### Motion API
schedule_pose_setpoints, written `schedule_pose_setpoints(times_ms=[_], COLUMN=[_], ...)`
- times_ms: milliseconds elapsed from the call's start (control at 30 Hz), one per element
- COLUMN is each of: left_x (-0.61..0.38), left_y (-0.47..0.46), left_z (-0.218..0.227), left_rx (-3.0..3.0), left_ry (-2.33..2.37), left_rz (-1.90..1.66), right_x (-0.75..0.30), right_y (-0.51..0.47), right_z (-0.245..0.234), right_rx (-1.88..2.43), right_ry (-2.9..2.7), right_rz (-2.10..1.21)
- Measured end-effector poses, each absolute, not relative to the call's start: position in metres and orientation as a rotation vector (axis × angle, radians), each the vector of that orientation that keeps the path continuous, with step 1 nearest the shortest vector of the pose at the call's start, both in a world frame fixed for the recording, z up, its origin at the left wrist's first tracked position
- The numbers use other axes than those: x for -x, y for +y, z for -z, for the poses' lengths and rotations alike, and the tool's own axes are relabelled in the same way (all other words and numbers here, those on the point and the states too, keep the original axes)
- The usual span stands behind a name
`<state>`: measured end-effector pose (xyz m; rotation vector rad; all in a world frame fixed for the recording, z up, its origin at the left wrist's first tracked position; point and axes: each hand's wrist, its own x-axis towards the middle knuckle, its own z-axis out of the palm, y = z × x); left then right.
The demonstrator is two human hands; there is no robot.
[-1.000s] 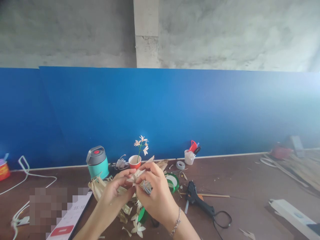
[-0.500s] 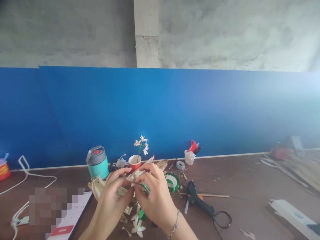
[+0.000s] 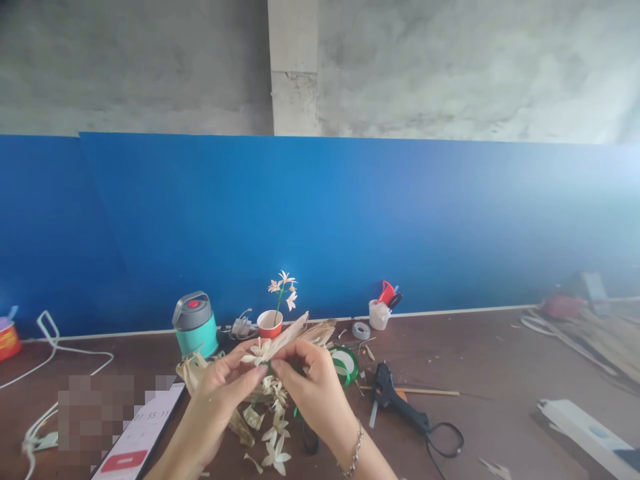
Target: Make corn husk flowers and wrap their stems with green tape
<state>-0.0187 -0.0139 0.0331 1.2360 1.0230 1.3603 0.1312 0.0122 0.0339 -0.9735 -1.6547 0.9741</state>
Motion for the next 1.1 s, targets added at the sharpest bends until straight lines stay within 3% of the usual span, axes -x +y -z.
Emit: schedule_pose_setpoints(times_ms=[467,733,1100], left_x=[0.009,0.009,0.011], left_y=[-0.016,-0.014,-0.016], left_z=[-0.034,-0.026,-0.03], left_rx=[-1.071,-1.023,-1.051], left_ry=[0.911,0.933,0.931], left_rz=[-1.496,-1.596,-1.601], right_x=[-0.122,-0.121,-0.127], right_y=[0.009,0.007,0.003], right_z=[-0.033,-0.034,-0.035], right_rx=[0.896,0.923,0.953], right_ry=[-1.424,-1.472,-1.713], right_rz=[-1.307,-1.253,-0.915])
